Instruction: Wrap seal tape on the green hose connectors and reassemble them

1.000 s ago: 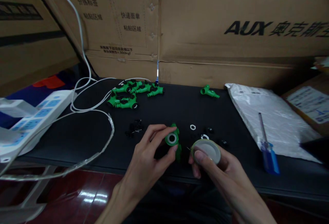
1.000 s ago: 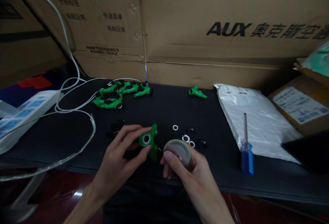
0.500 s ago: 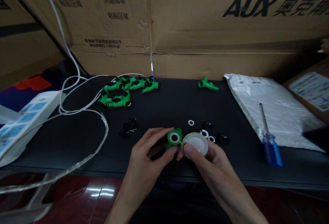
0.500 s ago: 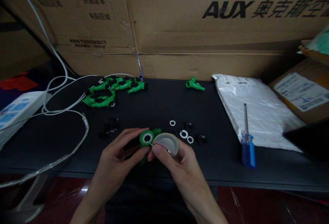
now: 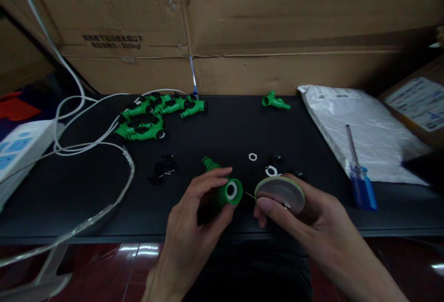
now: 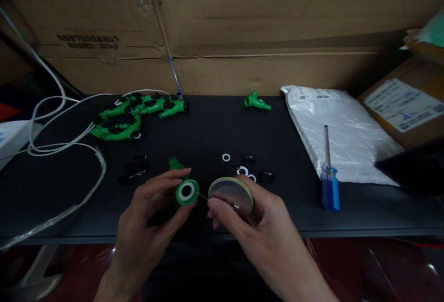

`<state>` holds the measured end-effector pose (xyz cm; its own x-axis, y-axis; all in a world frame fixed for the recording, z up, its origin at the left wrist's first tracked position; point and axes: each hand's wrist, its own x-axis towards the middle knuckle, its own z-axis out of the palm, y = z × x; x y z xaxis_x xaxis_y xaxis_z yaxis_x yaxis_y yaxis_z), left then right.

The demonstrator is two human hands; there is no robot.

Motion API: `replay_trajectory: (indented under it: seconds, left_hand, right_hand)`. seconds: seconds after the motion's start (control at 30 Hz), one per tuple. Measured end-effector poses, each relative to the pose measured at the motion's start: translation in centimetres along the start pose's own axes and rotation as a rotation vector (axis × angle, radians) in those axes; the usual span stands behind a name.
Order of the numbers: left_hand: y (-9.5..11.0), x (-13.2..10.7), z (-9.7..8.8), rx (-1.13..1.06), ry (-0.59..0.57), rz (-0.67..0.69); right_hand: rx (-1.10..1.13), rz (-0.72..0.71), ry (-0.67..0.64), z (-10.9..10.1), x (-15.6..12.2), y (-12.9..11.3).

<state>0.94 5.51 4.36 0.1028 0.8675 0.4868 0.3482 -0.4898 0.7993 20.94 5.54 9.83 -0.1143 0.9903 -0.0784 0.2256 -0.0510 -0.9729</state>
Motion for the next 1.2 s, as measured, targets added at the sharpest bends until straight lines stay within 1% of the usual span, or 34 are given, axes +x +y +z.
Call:
replay_trajectory:
  seconds: [0.13,0.23,0.47,0.63,0.93,1.07,1.2]
  left_hand:
    - [0.2,0.4,-0.5,0.215,-0.019,0.102]
    - [0.5,0.5,-0.5,0.294,0.002,0.156]
    - [0.3,0.3,-0.4,0.285,0.03,0.179]
    - [0.3,0.4,-0.4,0.305,0.04,0.225]
    - [0.4,0.2,-0.6,0.364,0.031,0.249]
    - [0.4,0.2,-0.6,0.373,0.04,0.263]
    - [0.5,0.2,-0.6,0.372,0.044,0.282]
  right_hand:
    - [-0.025,-0.004,-0.003,0.2,0.2,-0.4]
    - [-0.049,-0.007,0.001,0.3,0.3,-0.8]
    - [-0.125,0.002,0.01,0.4,0.2,-1.0]
    - [-0.225,-0.032,0.034,0.4,0.0,-0.9]
    - [-0.354,-0.011,-0.012,0.7,0.5,-1.4]
    - [-0.424,-0.041,-0.022,0.7,0.3,-1.7]
    - [-0.44,-0.085,-0.011,0.8,0.1,-1.8]
